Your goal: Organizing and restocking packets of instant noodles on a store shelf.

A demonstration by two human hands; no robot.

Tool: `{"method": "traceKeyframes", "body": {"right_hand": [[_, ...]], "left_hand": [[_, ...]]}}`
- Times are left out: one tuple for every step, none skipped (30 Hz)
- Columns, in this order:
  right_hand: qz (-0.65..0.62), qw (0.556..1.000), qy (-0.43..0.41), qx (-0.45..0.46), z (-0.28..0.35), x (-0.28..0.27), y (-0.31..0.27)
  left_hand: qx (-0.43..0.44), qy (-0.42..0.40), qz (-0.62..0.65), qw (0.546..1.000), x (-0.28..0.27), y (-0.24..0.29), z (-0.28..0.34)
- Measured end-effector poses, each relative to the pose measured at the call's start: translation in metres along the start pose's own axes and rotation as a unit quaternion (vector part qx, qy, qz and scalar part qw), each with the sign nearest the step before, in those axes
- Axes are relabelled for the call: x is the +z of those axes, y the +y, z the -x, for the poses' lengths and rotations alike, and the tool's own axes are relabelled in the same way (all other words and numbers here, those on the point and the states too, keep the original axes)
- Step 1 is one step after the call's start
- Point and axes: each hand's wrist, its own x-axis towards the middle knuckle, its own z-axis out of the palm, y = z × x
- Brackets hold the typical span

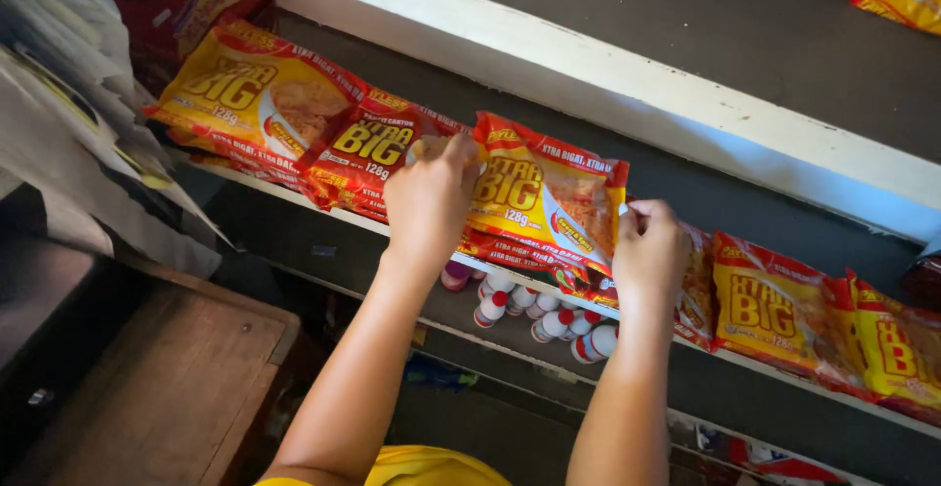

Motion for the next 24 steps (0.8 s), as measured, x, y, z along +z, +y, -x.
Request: {"method": "traceKeyframes", "body": {"right_hand": [[0.000,1.000,-0.002,-0.002,0.000,-0.003,-0.005],[0.001,1.000,-0.011,0.017,0.000,-0.006,-0.009],[0.002,0.999,-0.018,0.037,0.001,-0.009,-0.014],[0.003,0.999,-0.017,0.037,0.000,-0.012,-0.014],[0.028,0.999,-0.025,0.025,-0.001,-0.014,-0.015],[0.052,0.998,-0.033,0.013,-0.002,-0.016,-0.015],[0.052,0.998,-0.032,0.012,-0.003,-0.021,-0.019],[0.054,0.997,-0.049,0.025,-0.003,-0.025,-0.023],[0.055,0.995,-0.068,0.037,-0.003,-0.029,-0.027],[0.055,0.996,-0.068,0.037,-0.001,-0.034,-0.035],[0.023,0.998,-0.047,0.030,-0.001,-0.039,-0.044],[-0.009,0.999,-0.027,0.024,0.000,-0.043,-0.052],[-0.010,0.999,-0.027,0.022,0.001,-0.049,-0.064],[-0.074,0.996,-0.026,-0.051,0.002,-0.054,-0.075],[-0.137,0.983,-0.027,-0.122,0.004,-0.060,-0.087],[-0.138,0.982,-0.028,-0.123,0.003,-0.052,-0.077],[-0.110,0.983,-0.089,-0.119,0.005,-0.044,-0.068],[-0.081,0.979,-0.150,-0.115,0.007,-0.036,-0.059],[-0.082,0.978,-0.153,-0.114,0.005,-0.035,-0.056],[-0.104,0.974,-0.164,-0.120,0.003,-0.034,-0.053],[-0.127,0.968,-0.176,-0.127,-0.001,-0.033,-0.051],[-0.128,0.967,-0.178,-0.129,0.004,-0.034,-0.052],[-0.105,0.977,-0.116,-0.143,0.005,-0.035,-0.053],[-0.082,0.983,-0.054,-0.157,0.005,-0.036,-0.055]], "left_hand": [[-0.002,0.001,0.000,1.000,-0.001,0.000,0.001],[0.016,0.010,0.002,1.000,-0.002,0.000,0.002],[0.036,0.019,0.004,0.999,-0.002,0.001,0.002],[0.037,0.019,0.005,0.999,-0.003,0.001,0.003],[0.048,0.033,-0.011,0.998,-0.004,0.002,0.004],[0.059,0.046,-0.027,0.997,-0.005,0.002,0.004],[0.060,0.047,-0.027,0.997,-0.009,0.005,0.004],[0.074,0.070,-0.013,0.995,-0.012,0.007,0.004],[0.086,0.093,0.000,0.992,-0.015,0.010,0.005],[0.086,0.094,0.000,0.992,-0.020,0.016,0.006],[0.089,0.096,0.012,0.991,-0.026,0.020,0.007],[0.092,0.098,0.024,0.991,-0.031,0.025,0.008],[0.092,0.101,0.023,0.990,-0.033,0.029,0.010],[0.119,0.095,0.077,0.985,-0.035,0.033,0.012],[0.145,0.088,0.131,0.977,-0.036,0.037,0.015],[0.144,0.090,0.130,0.977,-0.030,0.036,0.015],[0.187,0.067,0.135,0.971,-0.025,0.035,0.017],[0.229,0.044,0.140,0.962,-0.019,0.033,0.019],[0.227,0.042,0.139,0.963,-0.014,0.031,0.021],[0.233,0.015,0.111,0.966,-0.009,0.029,0.024],[0.237,-0.011,0.082,0.968,-0.004,0.026,0.025],[0.235,-0.010,0.080,0.969,-0.009,0.028,0.027],[0.241,0.019,0.071,0.968,-0.014,0.030,0.024],[0.246,0.049,0.061,0.966,-0.019,0.032,0.022]]}}
